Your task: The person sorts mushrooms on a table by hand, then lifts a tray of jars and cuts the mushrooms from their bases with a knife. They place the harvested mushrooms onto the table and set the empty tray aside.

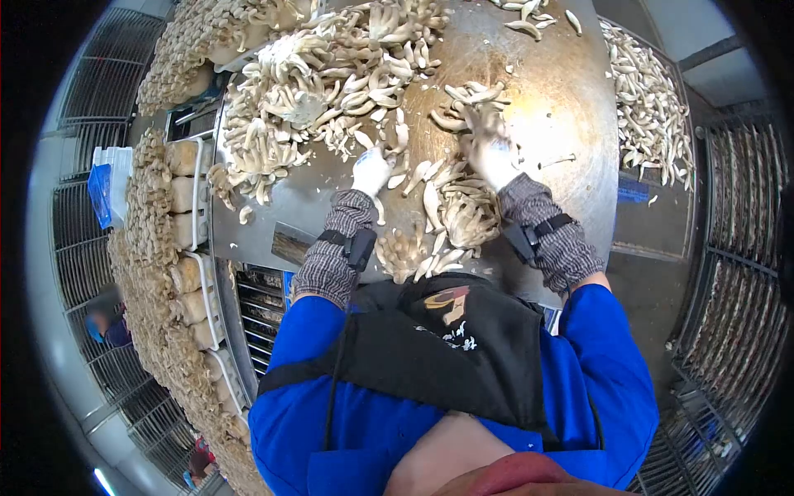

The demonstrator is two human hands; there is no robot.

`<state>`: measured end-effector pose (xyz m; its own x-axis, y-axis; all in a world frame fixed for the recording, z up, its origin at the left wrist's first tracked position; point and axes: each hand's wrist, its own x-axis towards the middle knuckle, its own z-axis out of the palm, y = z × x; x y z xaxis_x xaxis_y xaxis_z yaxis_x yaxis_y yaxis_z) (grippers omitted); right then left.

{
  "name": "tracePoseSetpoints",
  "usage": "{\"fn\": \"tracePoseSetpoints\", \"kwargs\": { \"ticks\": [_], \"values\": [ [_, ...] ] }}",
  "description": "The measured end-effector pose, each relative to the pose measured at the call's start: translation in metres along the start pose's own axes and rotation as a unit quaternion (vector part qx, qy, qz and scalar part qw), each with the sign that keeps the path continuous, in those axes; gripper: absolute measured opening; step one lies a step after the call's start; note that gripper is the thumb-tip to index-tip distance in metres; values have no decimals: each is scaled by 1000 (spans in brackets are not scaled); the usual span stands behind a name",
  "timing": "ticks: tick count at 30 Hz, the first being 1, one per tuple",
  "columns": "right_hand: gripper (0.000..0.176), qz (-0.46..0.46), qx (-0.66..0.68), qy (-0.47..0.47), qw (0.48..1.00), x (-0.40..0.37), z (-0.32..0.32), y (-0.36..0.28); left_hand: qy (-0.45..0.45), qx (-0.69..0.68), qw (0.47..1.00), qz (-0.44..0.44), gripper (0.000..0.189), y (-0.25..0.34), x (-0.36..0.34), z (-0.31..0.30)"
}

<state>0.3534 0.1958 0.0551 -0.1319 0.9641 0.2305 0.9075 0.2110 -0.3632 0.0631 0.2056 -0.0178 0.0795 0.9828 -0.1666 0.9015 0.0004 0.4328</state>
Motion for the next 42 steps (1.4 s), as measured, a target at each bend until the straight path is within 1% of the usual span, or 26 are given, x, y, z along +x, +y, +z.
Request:
{"fn": "tracePoseSetpoints", "kwargs": {
  "ticks": [1, 2, 4, 8, 11, 14, 15, 17, 18, 20, 22, 23, 24, 25, 26, 28, 29, 30, 31, 32, 34, 35, 36, 38, 39, 42],
  "values": [
    [60, -67, 30, -37, 997, -13, 25, 5, 13, -63, 998, -13, 42, 2, -3, -7],
    [54, -86, 110, -172, 975, -23, 33, 7, 53, -107, 992, -35, 40, 7, -9, -14],
    [47, -226, 5, -206, 952, -47, 58, 5, 68, -175, 980, -63, 40, 2, -12, -14],
    [38, -207, -33, -210, 955, -33, 55, -2, 58, -244, 965, -75, 33, 13, -30, -19],
    [33, -62, 132, -343, 928, -12, 36, -7, 56, -336, 937, -74, 32, 8, -41, -14],
    [43, 90, 355, -261, 893, -24, 70, 27, 36, -448, 887, -106, 34, 37, -60, -34],
    [43, 90, 354, -263, 893, -24, 56, 20, 19, -487, 865, -123, 36, 50, -67, -38],
    [44, 267, 651, -263, 660, -25, 23, 3, -9, -538, 836, -109, 41, 58, -69, -29],
    [44, 268, 651, -262, 661, -27, 11, -8, -4, -534, 842, -80, 36, 69, -69, -25],
    [44, 374, 707, -185, 570, -31, -2, -25, -17, -542, 837, -71, 36, 85, -69, -18],
    [42, 331, 709, -161, 602, -36, 20, -28, 10, -385, 923, -2, 41, 103, -65, -14],
    [42, 330, 710, -160, 601, -37, 23, -27, -17, -378, 925, -4, 43, 115, -66, -12],
    [34, 291, 662, -174, 668, -40, 25, -24, -44, -371, 928, -8, 46, 122, -68, -13],
    [29, 250, 608, -187, 729, -41, 27, -23, -147, -337, 930, 4, 51, 124, -64, -19],
    [27, 329, 666, -165, 649, -39, -5, -32, -110, -316, 935, 116, 55, 129, -58, -29],
    [24, 347, 535, -130, 759, -44, -15, -11, -58, -196, 972, 115, 52, 120, -35, -37],
    [20, 359, 605, -69, 707, -48, -25, -7, 15, -172, 980, 101, 49, 106, -15, -32],
    [22, 357, 703, -6, 614, -66, -5, 14, 92, -108, 980, 140, 46, 84, 15, -29],
    [22, 365, 696, -11, 619, -72, -26, 20, 86, 13, 988, 127, 49, 79, 34, -42],
    [22, 372, 687, -16, 624, -81, -51, 24, 167, 80, 965, 185, 57, 42, 61, -22],
    [23, 233, 405, 70, 881, -135, -25, 76, 92, 211, 963, 142, 62, 29, 89, -30],
    [23, 320, 405, 48, 855, -149, -42, 92, 116, 233, 952, 164, 62, 26, 92, -31],
    [21, 432, 564, 119, 693, -147, -86, 62, 139, 254, 939, 185, 62, 25, 93, -28],
    [20, 464, 514, 142, 707, -195, -76, 106, 42, 224, 964, 135, 57, 35, 95, -24],
    [20, 470, 511, 144, 705, -220, -65, 121, 117, 214, 947, 209, 52, 28, 93, -9],
    [20, 471, 510, 179, 697, -252, -47, 133, 43, 109, 980, 160, 51, 49, 62, 5]
  ]
}}
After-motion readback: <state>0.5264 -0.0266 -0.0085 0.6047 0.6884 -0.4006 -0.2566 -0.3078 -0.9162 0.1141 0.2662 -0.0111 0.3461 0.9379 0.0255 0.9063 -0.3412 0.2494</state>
